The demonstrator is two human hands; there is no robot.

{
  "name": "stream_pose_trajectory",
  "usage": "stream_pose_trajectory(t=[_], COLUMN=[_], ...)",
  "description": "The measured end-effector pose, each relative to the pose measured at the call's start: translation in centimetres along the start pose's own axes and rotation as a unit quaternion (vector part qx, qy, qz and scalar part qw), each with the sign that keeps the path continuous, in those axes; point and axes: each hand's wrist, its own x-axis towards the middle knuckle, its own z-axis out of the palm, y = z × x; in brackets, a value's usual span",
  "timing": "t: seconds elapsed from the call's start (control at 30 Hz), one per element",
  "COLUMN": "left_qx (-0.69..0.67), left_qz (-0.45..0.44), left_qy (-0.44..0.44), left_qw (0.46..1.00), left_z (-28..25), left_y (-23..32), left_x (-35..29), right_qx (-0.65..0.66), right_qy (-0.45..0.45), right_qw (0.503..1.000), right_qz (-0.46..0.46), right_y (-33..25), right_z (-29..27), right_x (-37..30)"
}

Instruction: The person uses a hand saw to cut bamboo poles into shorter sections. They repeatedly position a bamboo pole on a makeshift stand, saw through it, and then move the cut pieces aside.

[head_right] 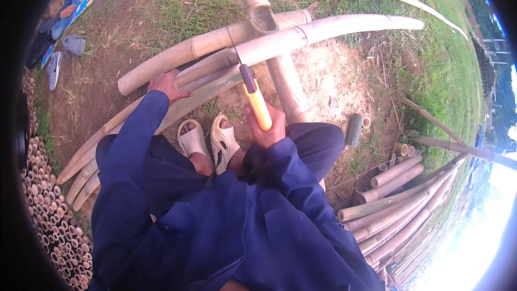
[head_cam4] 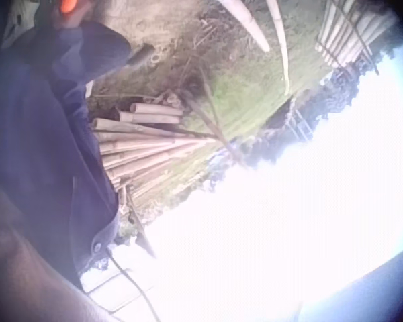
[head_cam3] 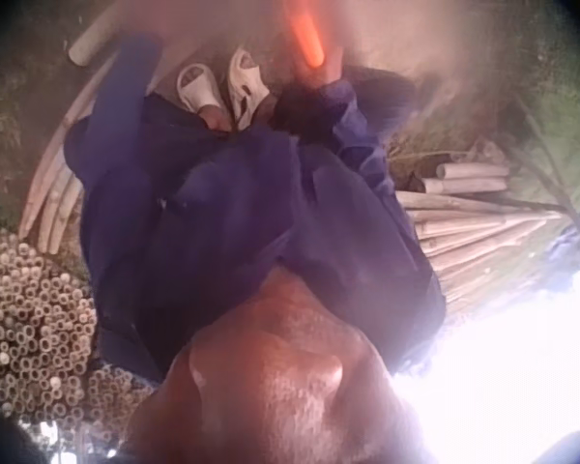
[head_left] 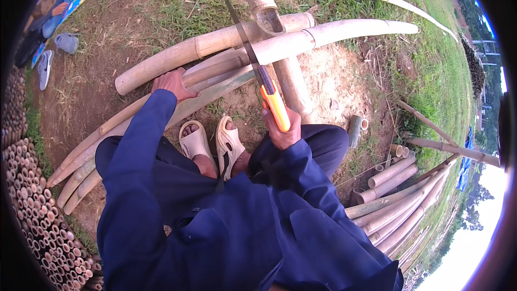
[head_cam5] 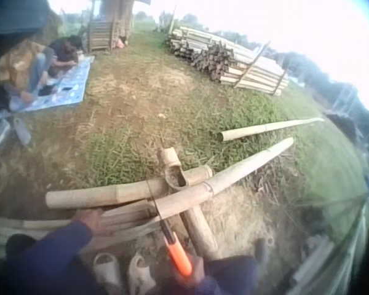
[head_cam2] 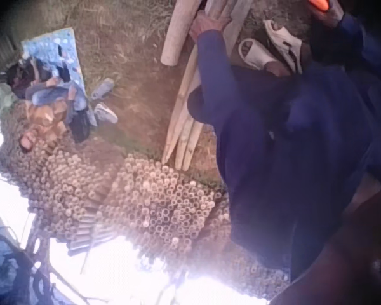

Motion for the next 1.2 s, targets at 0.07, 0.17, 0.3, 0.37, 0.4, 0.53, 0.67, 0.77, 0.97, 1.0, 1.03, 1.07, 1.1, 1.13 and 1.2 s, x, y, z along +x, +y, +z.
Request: stream_pose_trajectory(t=[0.07,0.17,0.3,0.37,0.4,0.53,0.67,0.77,0.97,1.0,1.03,1.07,1.1,1.13,1.2], left_qx=[-0.028,-0.088,-0.116,-0.102,-0.080,-0.006,0.009,-0.006,-0.001,-0.007,-0.005,-0.008,-0.013,-0.019,-0.017], left_qz=[0.003,-0.021,-0.040,-0.016,0.021,0.120,0.046,0.062,0.067,0.063,0.065,0.057,0.051,0.050,0.053], left_qy=[0.014,0.051,0.203,0.308,0.298,0.294,0.147,0.162,0.162,0.157,0.153,0.145,0.155,0.166,0.154], left_qw=[0.999,0.995,0.972,0.946,0.951,0.948,0.988,0.985,0.985,0.986,0.986,0.988,0.987,0.985,0.986], left_z=[0.1,-0.2,0.8,1.6,2.3,3.0,3.5,4.2,4.0,4.3,4.6,5.2,5.0,4.6,3.7], left_y=[-0.4,-1.2,-3.0,-2.6,-2.0,4.5,6.7,6.3,6.0,5.7,6.0,6.0,6.0,6.3,6.8], left_x=[-0.3,0.6,2.6,2.9,3.0,1.2,1.8,2.3,1.9,2.2,2.0,1.2,1.7,2.1,2.2], right_qx=[-0.010,-0.008,-0.010,-0.015,-0.011,-0.014,-0.034,-0.043,-0.099,-0.149,-0.128,-0.106,-0.084,-0.064,-0.040], right_qy=[-0.021,-0.032,-0.027,-0.024,-0.024,-0.024,-0.031,-0.033,-0.069,-0.055,-0.058,-0.062,-0.070,-0.073,-0.041], right_qw=[1.000,0.999,1.000,1.000,1.000,1.000,0.999,0.999,0.993,0.986,0.990,0.991,0.990,0.987,0.998], right_qz=[0.021,0.013,0.000,0.001,0.006,0.004,-0.010,0.000,0.009,-0.041,-0.001,0.046,0.089,0.132,0.031], right_y=[-0.4,-1.5,-1.5,-1.3,-1.4,-0.9,-1.5,-1.5,-3.8,-4.0,-4.9,-6.1,-5.1,-3.9,-2.3], right_z=[-0.3,-0.6,-0.5,-0.4,-0.4,-0.1,-0.3,-0.6,-8.1,-8.3,-7.9,-7.0,-5.7,-4.6,-1.3], right_x=[0.2,0.3,0.3,0.2,0.2,0.1,0.1,-0.5,-12.5,-13.2,-11.8,-9.9,-7.2,-4.6,0.0])
